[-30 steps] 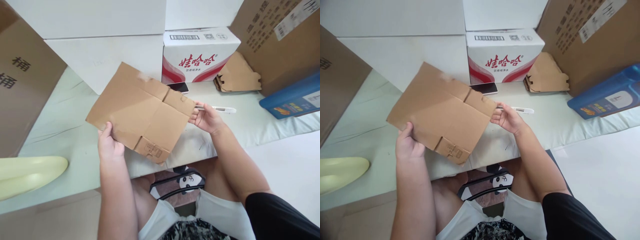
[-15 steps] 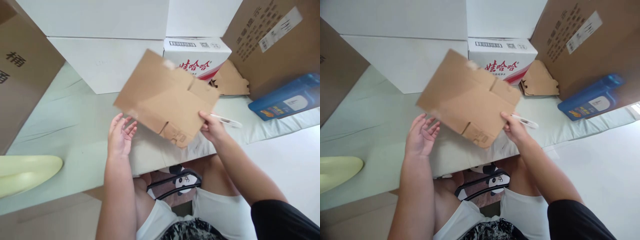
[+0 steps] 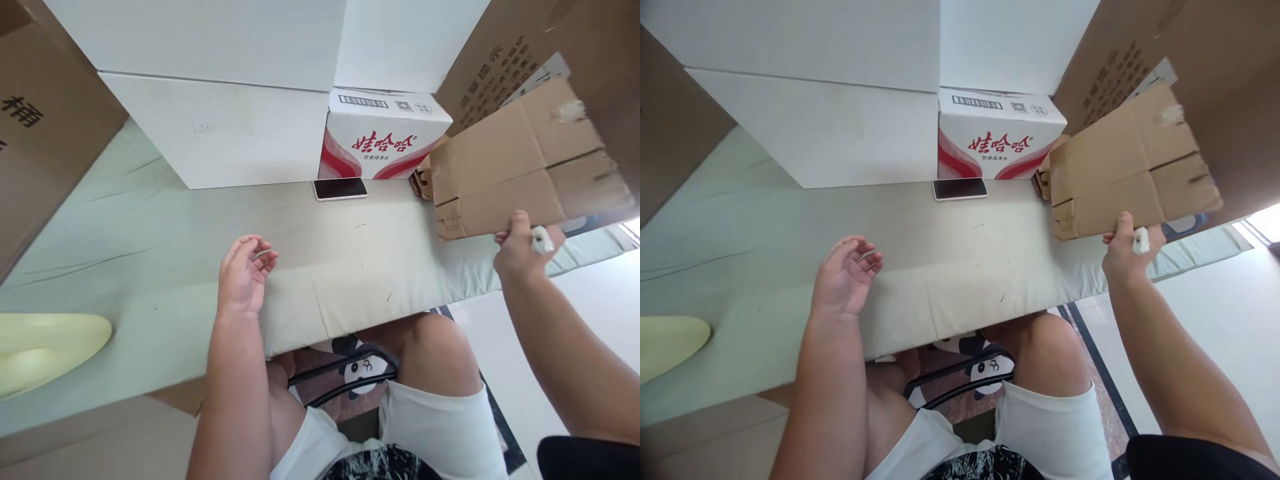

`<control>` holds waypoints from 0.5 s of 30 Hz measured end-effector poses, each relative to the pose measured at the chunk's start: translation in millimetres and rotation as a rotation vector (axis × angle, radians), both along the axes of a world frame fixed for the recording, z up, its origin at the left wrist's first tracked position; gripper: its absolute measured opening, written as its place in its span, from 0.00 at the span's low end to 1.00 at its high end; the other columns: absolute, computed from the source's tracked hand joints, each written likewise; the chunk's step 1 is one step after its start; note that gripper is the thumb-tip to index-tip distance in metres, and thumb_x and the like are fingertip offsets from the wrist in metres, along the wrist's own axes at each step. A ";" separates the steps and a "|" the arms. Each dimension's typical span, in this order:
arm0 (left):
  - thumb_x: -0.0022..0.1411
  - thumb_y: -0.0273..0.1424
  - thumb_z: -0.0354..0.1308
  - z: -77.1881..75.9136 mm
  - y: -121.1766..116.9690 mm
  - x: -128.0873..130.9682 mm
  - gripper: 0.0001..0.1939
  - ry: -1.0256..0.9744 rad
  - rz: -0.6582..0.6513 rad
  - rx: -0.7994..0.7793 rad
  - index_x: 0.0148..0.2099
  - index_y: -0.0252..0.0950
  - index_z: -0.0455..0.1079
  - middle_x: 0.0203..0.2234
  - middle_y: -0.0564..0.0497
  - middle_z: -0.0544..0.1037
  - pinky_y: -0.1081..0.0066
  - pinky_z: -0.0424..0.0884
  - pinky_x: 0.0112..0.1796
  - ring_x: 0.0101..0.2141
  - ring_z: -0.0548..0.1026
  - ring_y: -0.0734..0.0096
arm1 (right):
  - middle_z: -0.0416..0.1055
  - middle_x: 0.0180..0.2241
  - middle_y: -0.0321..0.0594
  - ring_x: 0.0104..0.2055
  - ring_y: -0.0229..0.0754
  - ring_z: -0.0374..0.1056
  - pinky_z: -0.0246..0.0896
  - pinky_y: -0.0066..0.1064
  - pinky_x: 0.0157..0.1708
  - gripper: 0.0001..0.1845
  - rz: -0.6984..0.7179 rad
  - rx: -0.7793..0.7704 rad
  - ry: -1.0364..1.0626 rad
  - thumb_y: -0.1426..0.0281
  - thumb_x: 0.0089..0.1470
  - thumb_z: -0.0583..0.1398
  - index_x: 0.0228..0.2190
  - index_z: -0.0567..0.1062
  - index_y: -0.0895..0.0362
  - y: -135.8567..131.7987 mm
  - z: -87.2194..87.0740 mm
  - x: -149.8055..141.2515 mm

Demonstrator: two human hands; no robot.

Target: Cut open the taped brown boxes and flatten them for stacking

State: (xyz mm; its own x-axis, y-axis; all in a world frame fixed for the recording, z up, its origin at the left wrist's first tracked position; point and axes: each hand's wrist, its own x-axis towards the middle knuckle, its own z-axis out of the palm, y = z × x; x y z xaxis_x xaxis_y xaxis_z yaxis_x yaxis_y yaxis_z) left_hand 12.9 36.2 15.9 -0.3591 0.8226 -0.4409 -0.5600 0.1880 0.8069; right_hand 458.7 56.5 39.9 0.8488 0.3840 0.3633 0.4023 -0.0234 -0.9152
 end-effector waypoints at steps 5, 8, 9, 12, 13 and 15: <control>0.41 0.38 0.68 -4.7 -1.3 -8.9 0.15 0.033 -0.011 0.007 0.31 0.38 0.70 0.25 0.54 0.77 0.72 0.72 0.30 0.25 0.75 0.73 | 0.77 0.33 0.41 0.20 0.26 0.63 0.61 0.27 0.25 0.10 -0.014 -0.121 0.041 0.82 0.62 0.59 0.44 0.75 0.60 78.3 7.0 0.1; 0.41 0.39 0.68 -6.8 -1.4 -16.0 0.16 0.054 -0.018 0.005 0.31 0.39 0.70 0.26 0.54 0.76 0.71 0.72 0.31 0.25 0.75 0.72 | 0.77 0.36 0.39 0.24 0.26 0.67 0.62 0.22 0.27 0.12 0.016 -0.214 0.112 0.82 0.64 0.60 0.49 0.75 0.63 117.3 17.3 3.9; 0.40 0.39 0.68 -6.9 -1.3 -18.2 0.16 0.057 -0.018 -0.001 0.31 0.39 0.70 0.26 0.54 0.76 0.70 0.72 0.31 0.25 0.75 0.72 | 0.77 0.37 0.38 0.27 0.27 0.69 0.65 0.21 0.28 0.12 0.025 -0.251 0.142 0.81 0.64 0.62 0.49 0.75 0.63 126.6 19.8 5.6; 0.39 0.39 0.68 -5.7 -0.8 -23.5 0.17 0.056 -0.005 -0.026 0.31 0.38 0.70 0.26 0.55 0.75 0.71 0.71 0.32 0.25 0.74 0.73 | 0.77 0.43 0.40 0.38 0.36 0.76 0.76 0.29 0.37 0.13 0.007 -0.344 0.203 0.72 0.65 0.66 0.50 0.76 0.61 140.0 20.7 7.6; 0.38 0.39 0.68 -5.1 -0.9 -24.6 0.17 0.052 0.002 -0.033 0.31 0.38 0.69 0.25 0.55 0.75 0.71 0.71 0.32 0.25 0.74 0.73 | 0.77 0.47 0.42 0.42 0.39 0.77 0.78 0.34 0.40 0.15 -0.005 -0.362 0.212 0.68 0.65 0.66 0.52 0.76 0.60 139.8 18.6 6.6; 0.39 0.38 0.67 -3.7 -1.8 -25.8 0.17 0.036 0.014 -0.037 0.31 0.38 0.69 0.25 0.56 0.75 0.71 0.71 0.31 0.24 0.74 0.74 | 0.76 0.52 0.45 0.48 0.44 0.77 0.78 0.41 0.46 0.20 -0.013 -0.378 0.225 0.63 0.67 0.65 0.56 0.75 0.58 134.5 11.7 1.6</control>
State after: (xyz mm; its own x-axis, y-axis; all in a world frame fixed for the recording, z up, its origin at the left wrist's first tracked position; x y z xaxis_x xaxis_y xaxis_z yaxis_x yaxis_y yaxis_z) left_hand -12.9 34.5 12.2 -0.3863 0.8010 -0.4573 -0.5337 0.2102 0.8191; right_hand 460.3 190.9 51.6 0.8962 0.4436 0.0045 0.1913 -0.3772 -0.9062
